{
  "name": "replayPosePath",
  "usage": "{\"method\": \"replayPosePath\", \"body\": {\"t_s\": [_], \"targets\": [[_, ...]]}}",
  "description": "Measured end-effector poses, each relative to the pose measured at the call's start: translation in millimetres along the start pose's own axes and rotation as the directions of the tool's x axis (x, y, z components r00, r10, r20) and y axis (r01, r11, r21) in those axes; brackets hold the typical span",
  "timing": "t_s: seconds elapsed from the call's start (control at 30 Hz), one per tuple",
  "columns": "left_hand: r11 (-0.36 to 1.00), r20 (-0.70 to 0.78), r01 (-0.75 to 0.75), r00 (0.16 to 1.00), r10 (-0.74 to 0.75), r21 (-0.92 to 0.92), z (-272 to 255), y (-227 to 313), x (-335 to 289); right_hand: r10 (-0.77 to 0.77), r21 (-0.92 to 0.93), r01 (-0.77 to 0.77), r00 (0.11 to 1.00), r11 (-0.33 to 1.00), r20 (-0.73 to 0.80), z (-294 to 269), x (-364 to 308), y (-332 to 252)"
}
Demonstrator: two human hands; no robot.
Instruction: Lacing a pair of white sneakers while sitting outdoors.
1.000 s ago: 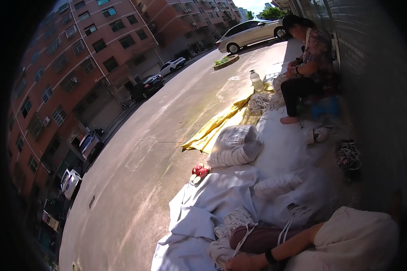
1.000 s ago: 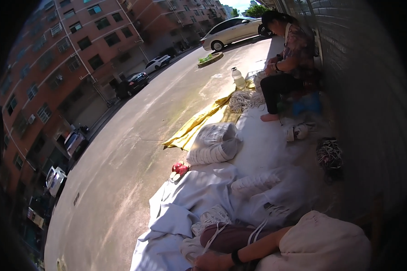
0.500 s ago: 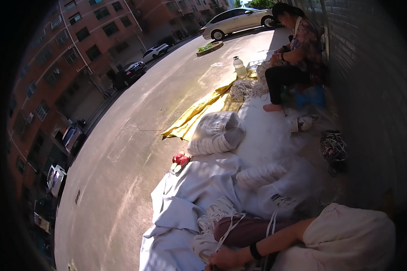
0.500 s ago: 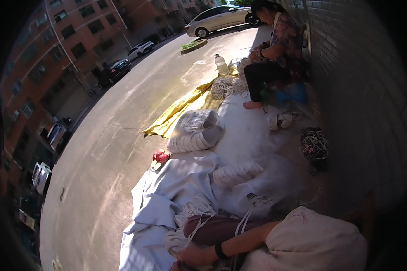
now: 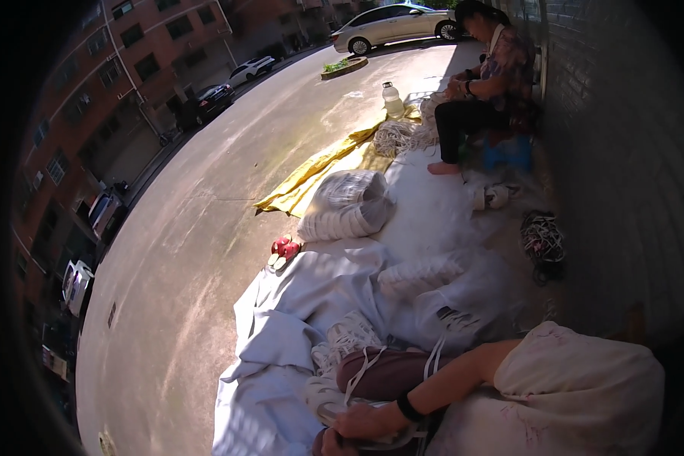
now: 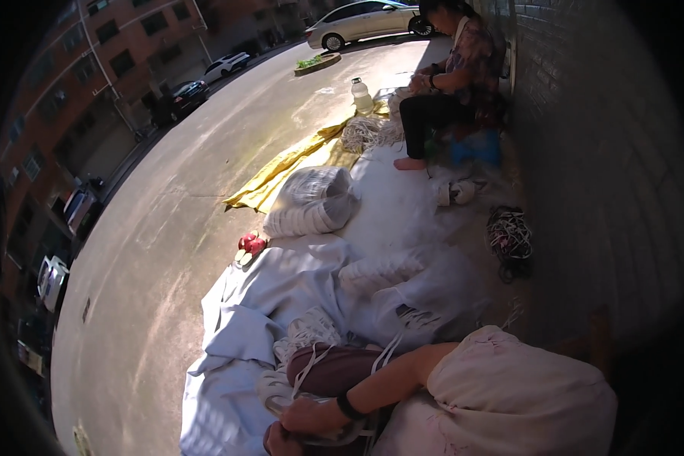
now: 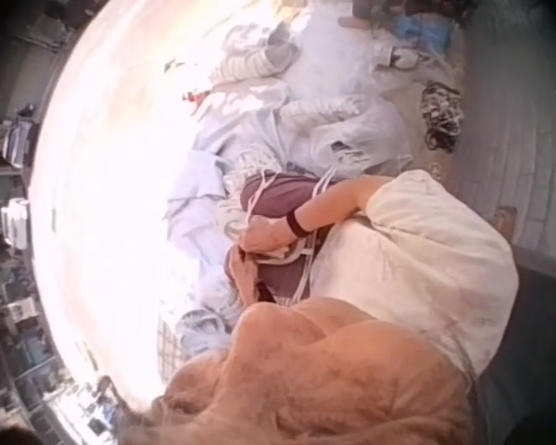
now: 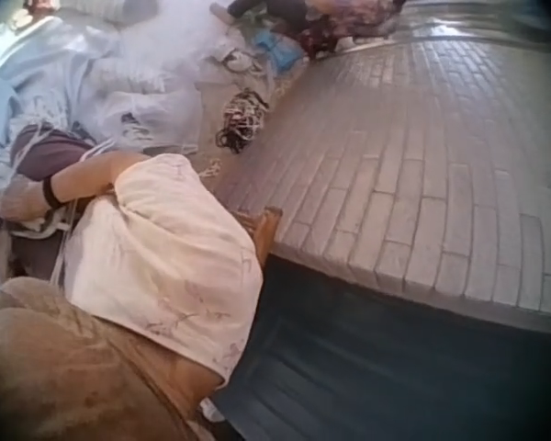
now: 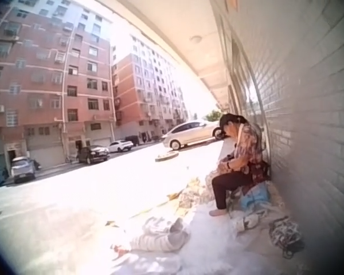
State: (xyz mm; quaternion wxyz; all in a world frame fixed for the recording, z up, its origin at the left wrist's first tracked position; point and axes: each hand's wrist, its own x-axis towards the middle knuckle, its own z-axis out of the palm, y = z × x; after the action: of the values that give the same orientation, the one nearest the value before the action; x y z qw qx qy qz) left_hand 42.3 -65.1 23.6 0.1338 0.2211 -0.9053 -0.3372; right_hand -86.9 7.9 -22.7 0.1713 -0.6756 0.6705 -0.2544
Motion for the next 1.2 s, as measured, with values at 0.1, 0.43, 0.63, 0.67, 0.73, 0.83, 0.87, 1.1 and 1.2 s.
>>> {"method": "replayPosePath", "body": {"t_s": [0.1, 0.43, 0.63, 0.67, 0.73, 0.83, 0.87, 1.1, 1.2], "targets": [[0.998, 0.014, 0.033, 0.999, -0.034, 0.044, -3, 0, -3, -0.008, -0.088, 0.006, 1.0, 0.996, -0.018, 1, 0, -7], [0.985, -0.101, 0.104, 0.988, -0.118, -0.14, 8, -1, -1, 0.053, -0.056, -0.057, 0.996, 0.997, -0.075, -25, -4, -17], [0.916, -0.102, 0.4, 0.912, -0.396, 0.02, 14, 23, -10, -0.049, 0.207, 0.05, 0.999, 0.977, -0.012, -54, -11, -3], [0.912, -0.103, 0.41, 0.908, -0.406, 0.021, 18, 21, -14, -0.083, 0.237, 0.057, 0.992, 0.97, 0.099, -63, -15, 4], [0.925, -0.078, 0.346, 0.929, -0.361, -0.157, 34, 11, -24, -0.124, 0.272, 0.064, 0.97, 0.96, 0.21, -73, -23, 16], [0.973, -0.115, 0.228, 0.967, -0.229, -0.019, 70, 14, -52, -0.125, 0.49, 0.085, 0.991, 0.868, 0.051, -64, -27, 26], [0.996, -0.117, 0.077, 0.991, -0.071, 0.051, 83, 19, -40, -0.094, 0.486, 0.123, 0.992, 0.865, -0.083, -72, -34, 35], [0.981, -0.016, 0.147, 0.989, -0.146, 0.125, 94, 14, -32, -0.125, 0.5, 0.17, 0.985, 0.849, -0.122, -41, -1, 14], [0.969, -0.08, 0.239, 0.969, -0.233, 0.07, 98, 12, -46, -0.124, 0.503, 0.148, 0.989, 0.851, -0.081, -27, 2, 6]]}}
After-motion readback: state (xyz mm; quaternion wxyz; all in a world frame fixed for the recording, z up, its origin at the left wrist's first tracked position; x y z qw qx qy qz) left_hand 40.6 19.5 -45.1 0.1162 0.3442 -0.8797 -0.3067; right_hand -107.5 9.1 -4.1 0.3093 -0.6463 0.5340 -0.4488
